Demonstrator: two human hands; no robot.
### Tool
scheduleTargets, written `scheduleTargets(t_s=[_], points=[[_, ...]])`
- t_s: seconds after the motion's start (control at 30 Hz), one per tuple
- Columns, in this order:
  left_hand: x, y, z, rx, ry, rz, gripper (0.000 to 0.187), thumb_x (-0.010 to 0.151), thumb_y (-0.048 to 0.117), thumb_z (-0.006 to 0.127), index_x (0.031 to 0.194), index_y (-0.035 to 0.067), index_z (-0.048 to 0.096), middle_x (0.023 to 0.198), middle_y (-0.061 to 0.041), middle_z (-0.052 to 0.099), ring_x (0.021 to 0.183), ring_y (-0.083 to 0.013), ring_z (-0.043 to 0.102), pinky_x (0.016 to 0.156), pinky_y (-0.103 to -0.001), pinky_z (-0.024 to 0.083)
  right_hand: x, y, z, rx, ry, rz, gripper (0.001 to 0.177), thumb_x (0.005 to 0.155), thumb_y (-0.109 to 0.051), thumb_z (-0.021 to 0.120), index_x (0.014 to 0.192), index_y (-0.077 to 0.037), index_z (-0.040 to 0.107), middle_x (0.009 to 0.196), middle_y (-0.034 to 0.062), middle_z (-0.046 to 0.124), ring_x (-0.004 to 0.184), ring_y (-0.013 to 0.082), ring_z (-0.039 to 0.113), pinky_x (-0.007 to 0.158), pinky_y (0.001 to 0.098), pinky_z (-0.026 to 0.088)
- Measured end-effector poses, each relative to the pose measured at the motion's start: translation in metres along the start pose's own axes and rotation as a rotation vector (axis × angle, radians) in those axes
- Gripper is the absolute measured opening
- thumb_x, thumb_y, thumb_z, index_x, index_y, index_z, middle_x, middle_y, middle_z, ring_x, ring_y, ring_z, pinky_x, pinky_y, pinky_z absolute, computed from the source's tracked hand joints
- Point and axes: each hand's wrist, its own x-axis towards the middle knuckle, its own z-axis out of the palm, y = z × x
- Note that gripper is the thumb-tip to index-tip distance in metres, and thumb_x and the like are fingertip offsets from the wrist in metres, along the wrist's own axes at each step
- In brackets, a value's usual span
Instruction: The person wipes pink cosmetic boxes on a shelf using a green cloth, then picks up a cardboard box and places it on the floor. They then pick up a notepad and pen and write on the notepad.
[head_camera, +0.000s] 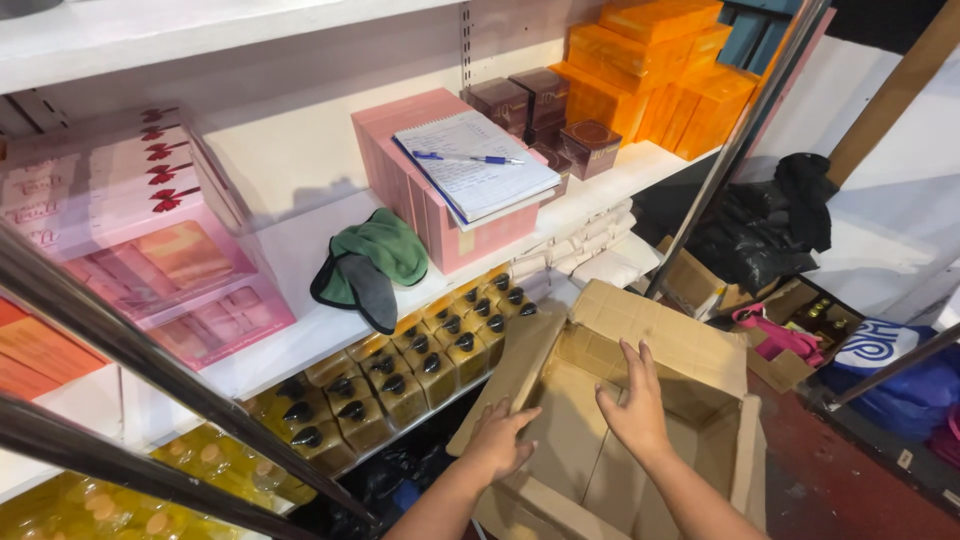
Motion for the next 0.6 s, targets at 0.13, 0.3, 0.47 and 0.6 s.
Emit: scheduleTargets(t_s=[0.13, 0.3, 0.47, 0.6], points=[[0.002, 0.003, -0.003, -0.014, 0.0, -0.025, 0.065, 0.09, 0.034, 0.073, 0.15, 0.039, 0.048, 0.168, -0.012, 0.02, 0.155, -0.0422, 0.016, 0.126, -0.045, 0.022, 0.008, 0.001, -0.004, -0.047, -0.007, 0.043, 0.083, 0.074, -0.02, 0.077, 0.15, -0.015, 0.044, 0.163, 0.0272, 0.027, 0.145, 0.0442, 0.036, 0.114, 0.0465, 0.036], [0.015, -0.003, 0.004, -0.075, 0.047, -0.046, 0.067, 0.087, 0.032, 0.074, 0.149, 0.037, 0.05, 0.166, -0.016, 0.023, 0.154, -0.0393, 0.021, 0.127, -0.042, 0.023, 0.023, 0.024, -0.006, -0.092, -0.065, 0.069, 0.084, 0.072, -0.027, 0.079, 0.149, -0.015, 0.047, 0.164, 0.0281, 0.023, 0.145, 0.0466, 0.033, 0.113, 0.0459, 0.037], [0.046, -0.012, 0.02, -0.107, 0.104, -0.103, 0.067, 0.085, 0.028, 0.077, 0.146, 0.042, 0.053, 0.164, -0.022, 0.022, 0.153, -0.0396, 0.023, 0.125, -0.041, 0.026, 0.056, 0.085, 0.003, -0.323, -0.179, 0.035, 0.083, 0.073, -0.042, 0.08, 0.145, -0.014, 0.052, 0.162, 0.0303, 0.021, 0.15, 0.0444, 0.025, 0.119, 0.0484, 0.028], [0.078, -0.017, 0.043, -0.099, 0.212, -0.105, 0.062, 0.083, 0.02, 0.078, 0.139, 0.039, 0.061, 0.159, -0.024, 0.032, 0.149, -0.0397, 0.032, 0.122, -0.041, 0.031, 0.09, 0.113, 0.005, -0.475, -0.432, 0.091, 0.086, 0.075, -0.051, 0.08, 0.149, -0.021, 0.047, 0.165, 0.0267, 0.017, 0.153, 0.0433, 0.019, 0.123, 0.0494, 0.022]])
